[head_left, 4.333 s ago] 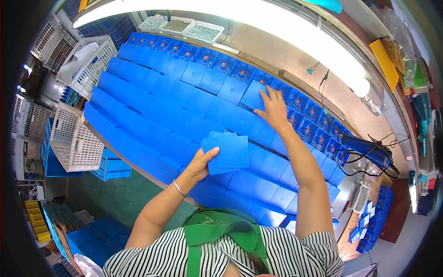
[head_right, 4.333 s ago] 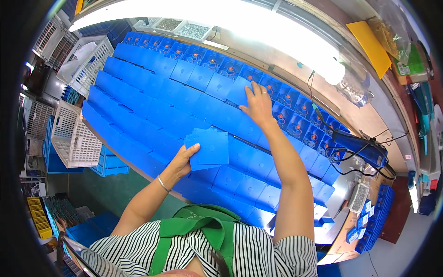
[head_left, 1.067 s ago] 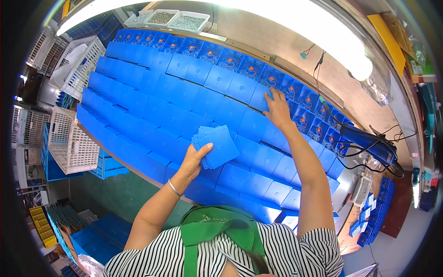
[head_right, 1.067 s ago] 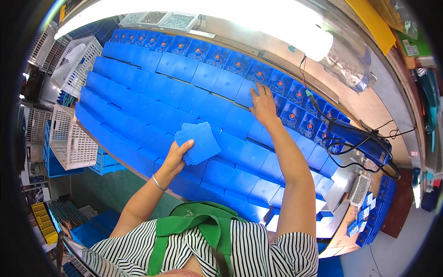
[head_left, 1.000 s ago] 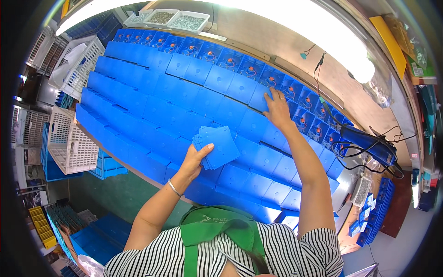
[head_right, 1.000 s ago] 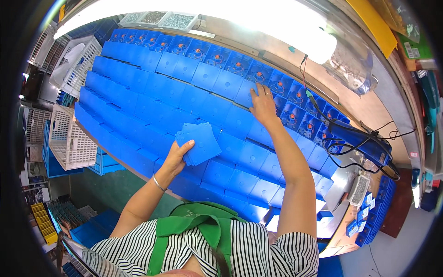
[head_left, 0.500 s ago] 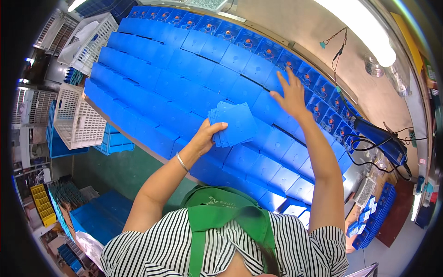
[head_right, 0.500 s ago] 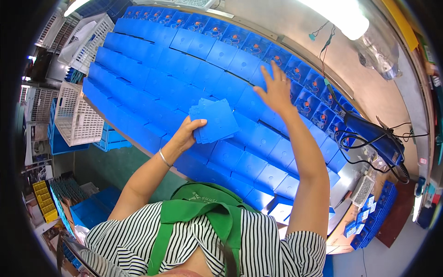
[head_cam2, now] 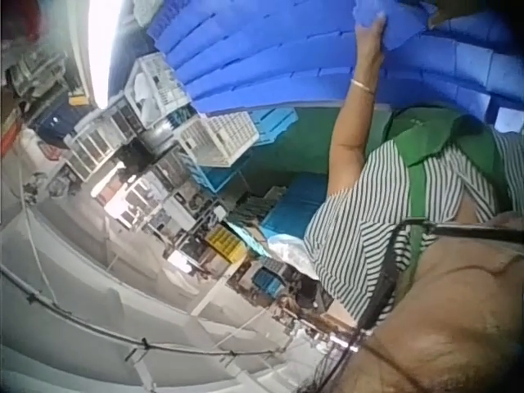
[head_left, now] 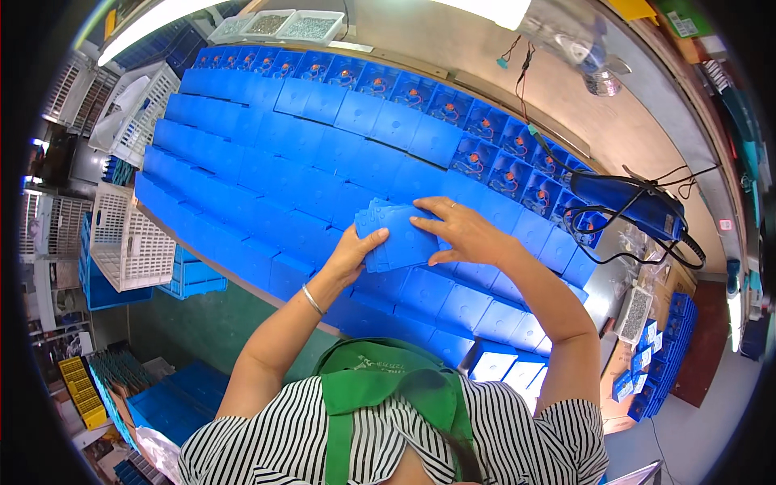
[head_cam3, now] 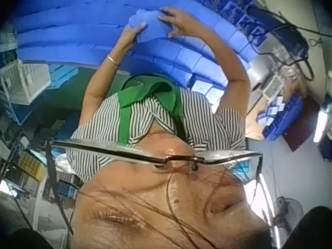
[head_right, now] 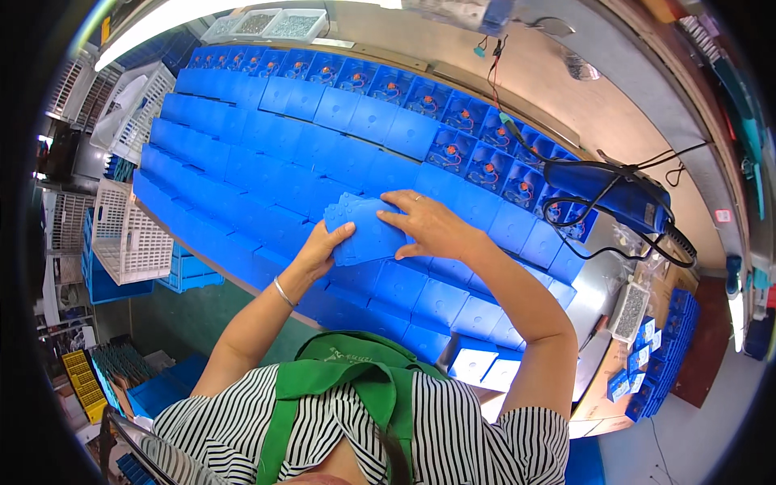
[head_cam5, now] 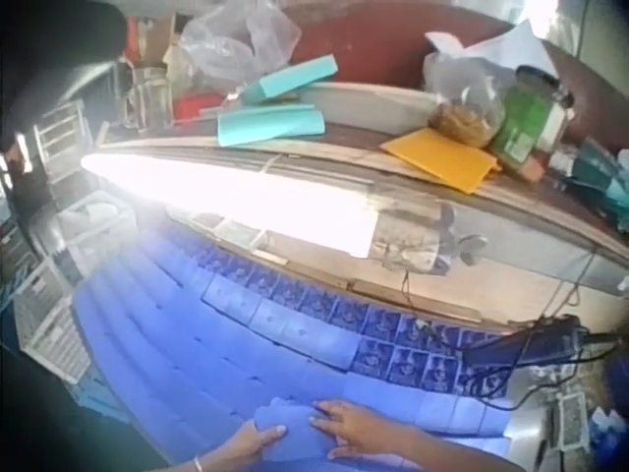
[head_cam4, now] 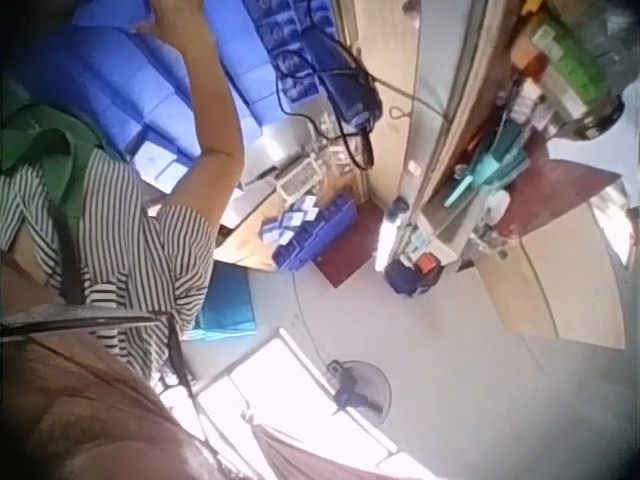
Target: The person is placing blue plastic lids onto components arranged within blue storage trays on a workbench.
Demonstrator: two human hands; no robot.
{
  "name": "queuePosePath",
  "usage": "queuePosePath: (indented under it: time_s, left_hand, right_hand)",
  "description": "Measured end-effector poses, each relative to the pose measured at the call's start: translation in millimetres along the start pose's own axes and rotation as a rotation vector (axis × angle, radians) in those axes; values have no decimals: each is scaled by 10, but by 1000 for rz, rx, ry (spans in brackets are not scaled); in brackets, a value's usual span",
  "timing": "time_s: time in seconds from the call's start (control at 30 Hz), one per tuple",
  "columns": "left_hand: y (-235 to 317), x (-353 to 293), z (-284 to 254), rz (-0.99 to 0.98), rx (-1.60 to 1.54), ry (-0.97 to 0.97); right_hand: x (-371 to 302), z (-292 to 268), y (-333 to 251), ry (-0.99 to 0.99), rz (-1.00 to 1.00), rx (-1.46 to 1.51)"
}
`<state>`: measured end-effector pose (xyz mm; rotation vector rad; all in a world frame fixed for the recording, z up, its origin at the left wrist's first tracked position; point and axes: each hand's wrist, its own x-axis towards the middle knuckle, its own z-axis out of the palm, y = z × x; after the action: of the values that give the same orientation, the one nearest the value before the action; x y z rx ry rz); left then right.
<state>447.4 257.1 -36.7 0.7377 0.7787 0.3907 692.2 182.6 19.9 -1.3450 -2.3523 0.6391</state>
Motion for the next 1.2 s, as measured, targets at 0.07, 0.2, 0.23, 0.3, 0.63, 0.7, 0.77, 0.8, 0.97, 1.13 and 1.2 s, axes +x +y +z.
queuePosePath:
  time_s: [0.07,0.2,0.23,0.3,0.63,0.7,0.77,0.8,0.97,1.13,1.2]
  left_hand:
    - [-28,-16,16,11,15,41]
    - [-16,-76,-43,51,90,100]
    - [-20,-81,-49,53,92,92]
    - [-22,-106,-56,42,134,81]
    - [0,-83,-90,22,96,106]
    - [0,-68,-107,25,80,108]
    - [-13,-77,-109,28,88,100]
    - [-14,-89,-103,29,97,93]
    - [14,-52,-71,-32,-65,-8]
    - [-12,-95,39,-10,-14,-28]
    - [-57,-187,110,17,2,25]
  right_hand:
    - [-16,-33,95,52,16,-48]
    - [-197,-150,780,443,335,-298]
    - [-248,-160,928,547,455,-350]
    - [-266,-114,1127,501,530,-416]
    - [-159,10,1196,247,749,-495]
    - [-150,-4,1184,237,753,-500]
    - [-148,-5,1183,226,756,-503]
    - [-153,8,1187,222,752,-504]
    - [-99,18,1221,135,812,-505]
    - [-144,-45,1204,102,915,-463]
    - [-162,-62,1199,95,912,-422]
